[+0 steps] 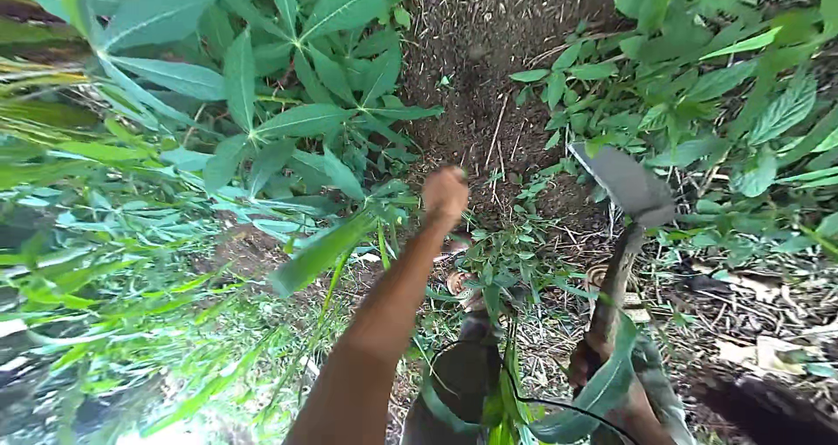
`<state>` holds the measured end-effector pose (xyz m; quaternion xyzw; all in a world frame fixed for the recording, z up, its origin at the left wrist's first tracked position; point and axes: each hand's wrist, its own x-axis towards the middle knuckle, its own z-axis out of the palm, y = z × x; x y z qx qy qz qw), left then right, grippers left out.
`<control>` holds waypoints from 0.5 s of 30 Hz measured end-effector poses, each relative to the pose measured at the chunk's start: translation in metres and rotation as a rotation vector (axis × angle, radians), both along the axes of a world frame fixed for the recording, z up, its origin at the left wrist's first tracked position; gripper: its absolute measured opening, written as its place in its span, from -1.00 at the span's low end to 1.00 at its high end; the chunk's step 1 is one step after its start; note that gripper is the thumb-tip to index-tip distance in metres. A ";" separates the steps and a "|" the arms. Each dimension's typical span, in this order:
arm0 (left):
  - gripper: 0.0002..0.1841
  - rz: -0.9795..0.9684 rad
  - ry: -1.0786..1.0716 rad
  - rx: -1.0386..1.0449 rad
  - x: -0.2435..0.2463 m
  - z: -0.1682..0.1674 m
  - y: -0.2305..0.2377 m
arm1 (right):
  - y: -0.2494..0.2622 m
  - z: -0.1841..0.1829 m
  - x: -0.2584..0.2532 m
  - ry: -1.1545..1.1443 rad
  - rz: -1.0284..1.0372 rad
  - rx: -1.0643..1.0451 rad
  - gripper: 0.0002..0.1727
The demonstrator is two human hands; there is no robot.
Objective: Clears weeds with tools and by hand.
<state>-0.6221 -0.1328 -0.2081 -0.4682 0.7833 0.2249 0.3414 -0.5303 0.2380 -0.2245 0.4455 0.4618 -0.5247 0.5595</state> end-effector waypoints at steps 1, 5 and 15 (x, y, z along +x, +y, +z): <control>-0.68 -0.020 0.001 0.045 0.004 0.003 0.020 | -0.001 0.002 0.003 0.051 0.051 0.060 -0.61; -0.60 -0.069 0.058 0.035 -0.010 -0.005 0.029 | -0.010 0.013 -0.001 0.094 0.091 0.162 -0.63; -0.49 -0.088 -0.373 -0.323 -0.027 -0.053 -0.129 | -0.061 0.000 0.040 -0.111 -0.151 0.068 -0.40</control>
